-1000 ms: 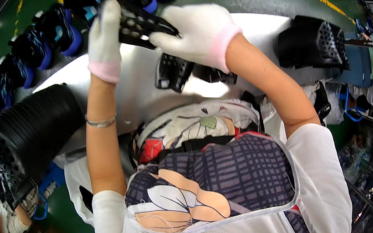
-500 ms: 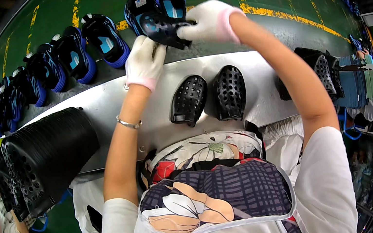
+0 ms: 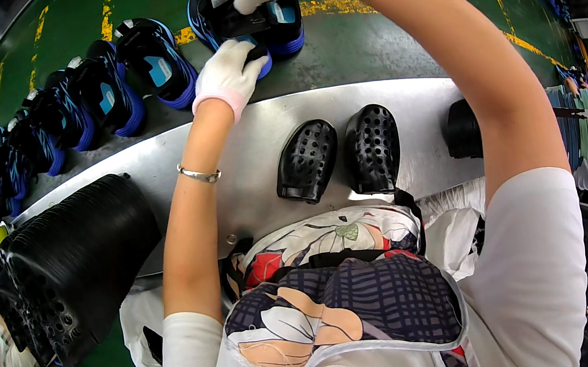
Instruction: The person matches black perforated shoe components and places them into a large white bag.
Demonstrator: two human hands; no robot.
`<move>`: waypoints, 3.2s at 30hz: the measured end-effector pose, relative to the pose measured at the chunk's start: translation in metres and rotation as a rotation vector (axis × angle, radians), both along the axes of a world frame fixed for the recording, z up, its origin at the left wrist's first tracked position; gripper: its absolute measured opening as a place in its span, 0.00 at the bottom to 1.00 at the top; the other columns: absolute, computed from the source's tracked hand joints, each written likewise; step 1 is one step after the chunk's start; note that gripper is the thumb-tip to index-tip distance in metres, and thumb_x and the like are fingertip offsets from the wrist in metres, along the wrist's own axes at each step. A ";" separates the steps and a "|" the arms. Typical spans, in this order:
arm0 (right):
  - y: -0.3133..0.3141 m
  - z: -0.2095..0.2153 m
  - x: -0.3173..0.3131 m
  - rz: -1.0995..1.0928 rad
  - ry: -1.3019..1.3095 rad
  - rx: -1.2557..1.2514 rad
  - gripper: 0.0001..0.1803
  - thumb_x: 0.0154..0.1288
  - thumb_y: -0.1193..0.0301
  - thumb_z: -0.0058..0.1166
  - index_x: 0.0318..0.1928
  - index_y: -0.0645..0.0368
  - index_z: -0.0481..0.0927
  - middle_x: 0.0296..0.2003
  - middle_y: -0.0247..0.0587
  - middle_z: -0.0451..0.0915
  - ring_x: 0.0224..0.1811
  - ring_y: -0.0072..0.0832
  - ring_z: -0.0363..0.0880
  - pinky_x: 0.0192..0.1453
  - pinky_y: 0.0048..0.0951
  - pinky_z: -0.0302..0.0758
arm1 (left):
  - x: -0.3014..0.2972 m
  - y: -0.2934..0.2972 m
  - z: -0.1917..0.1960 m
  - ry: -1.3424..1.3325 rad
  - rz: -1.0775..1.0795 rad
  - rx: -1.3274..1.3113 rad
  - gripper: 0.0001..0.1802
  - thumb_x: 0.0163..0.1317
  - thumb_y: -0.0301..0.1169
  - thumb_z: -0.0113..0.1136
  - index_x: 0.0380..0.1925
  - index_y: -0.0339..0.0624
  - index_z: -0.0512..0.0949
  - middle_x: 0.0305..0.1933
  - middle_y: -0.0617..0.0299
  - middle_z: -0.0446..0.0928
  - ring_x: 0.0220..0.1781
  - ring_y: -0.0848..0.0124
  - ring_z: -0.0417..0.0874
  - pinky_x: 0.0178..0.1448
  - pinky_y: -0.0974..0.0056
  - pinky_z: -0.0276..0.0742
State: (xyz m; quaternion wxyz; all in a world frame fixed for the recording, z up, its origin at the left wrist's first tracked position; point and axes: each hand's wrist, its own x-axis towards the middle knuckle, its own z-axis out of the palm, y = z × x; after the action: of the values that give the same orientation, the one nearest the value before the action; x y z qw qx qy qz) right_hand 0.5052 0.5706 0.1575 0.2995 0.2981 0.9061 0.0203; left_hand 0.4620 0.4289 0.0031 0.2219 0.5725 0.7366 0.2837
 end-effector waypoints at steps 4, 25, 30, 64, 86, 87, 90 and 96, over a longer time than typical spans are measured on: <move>-0.026 -0.009 -0.007 -0.006 -0.003 0.044 0.20 0.55 0.59 0.52 0.41 0.60 0.85 0.39 0.50 0.85 0.42 0.41 0.84 0.43 0.38 0.80 | 0.001 0.004 0.004 0.013 -0.059 -0.099 0.19 0.65 0.45 0.53 0.44 0.43 0.80 0.52 0.53 0.76 0.53 0.52 0.78 0.55 0.51 0.77; -0.026 -0.116 -0.022 -0.004 0.325 0.205 0.13 0.64 0.73 0.48 0.44 0.57 0.85 0.43 0.48 0.85 0.45 0.39 0.85 0.45 0.37 0.81 | -0.009 0.014 0.022 0.085 -0.135 -0.415 0.23 0.63 0.49 0.55 0.53 0.48 0.79 0.51 0.52 0.81 0.51 0.53 0.81 0.55 0.54 0.78; -0.021 -0.123 -0.022 -0.071 0.451 0.139 0.13 0.65 0.71 0.48 0.44 0.59 0.85 0.43 0.49 0.84 0.45 0.40 0.85 0.47 0.39 0.80 | -0.007 0.017 0.014 0.086 -0.119 -0.377 0.24 0.63 0.48 0.54 0.53 0.48 0.78 0.52 0.50 0.80 0.53 0.53 0.80 0.57 0.54 0.77; -0.177 -0.046 0.294 -0.121 0.916 -0.056 0.18 0.47 0.63 0.68 0.36 0.57 0.77 0.31 0.41 0.77 0.35 0.40 0.77 0.38 0.38 0.74 | 0.023 -0.064 0.051 -0.065 0.001 0.163 0.15 0.65 0.34 0.60 0.48 0.41 0.82 0.43 0.59 0.79 0.39 0.74 0.79 0.45 0.70 0.76; -0.152 -0.021 0.190 -0.291 0.878 -0.277 0.25 0.57 0.54 0.60 0.51 0.56 0.78 0.37 0.46 0.78 0.38 0.42 0.80 0.42 0.38 0.77 | 0.060 -0.070 0.042 -1.332 0.109 0.323 0.18 0.67 0.34 0.55 0.54 0.39 0.70 0.45 0.62 0.77 0.47 0.73 0.79 0.53 0.65 0.78; -0.150 -0.029 0.187 -0.251 0.957 -0.203 0.21 0.59 0.54 0.58 0.44 0.57 0.78 0.32 0.46 0.79 0.34 0.43 0.80 0.38 0.40 0.77 | 0.059 -0.067 0.040 -1.248 0.095 0.356 0.22 0.69 0.45 0.54 0.53 0.38 0.71 0.46 0.60 0.77 0.46 0.70 0.79 0.53 0.61 0.78; -0.141 -0.038 0.180 -0.213 0.931 -0.119 0.18 0.60 0.54 0.57 0.36 0.57 0.75 0.28 0.47 0.78 0.30 0.46 0.80 0.35 0.41 0.77 | 0.059 -0.060 0.042 -1.412 0.133 0.309 0.21 0.70 0.45 0.53 0.50 0.38 0.71 0.45 0.60 0.77 0.46 0.69 0.80 0.52 0.59 0.78; -0.117 -0.037 0.178 -0.326 0.917 -0.250 0.21 0.60 0.52 0.55 0.31 0.59 0.74 0.25 0.50 0.79 0.30 0.48 0.80 0.34 0.44 0.75 | 0.035 -0.038 0.035 -1.142 0.074 0.125 0.24 0.73 0.45 0.48 0.55 0.34 0.72 0.45 0.57 0.79 0.43 0.70 0.81 0.49 0.63 0.79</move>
State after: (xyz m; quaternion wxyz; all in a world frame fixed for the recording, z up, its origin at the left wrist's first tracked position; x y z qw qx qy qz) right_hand 0.6831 0.4535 0.1206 -0.0968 0.3757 0.8817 -0.2687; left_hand 0.4966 0.3905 0.0381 0.5400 0.3143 0.5015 0.5985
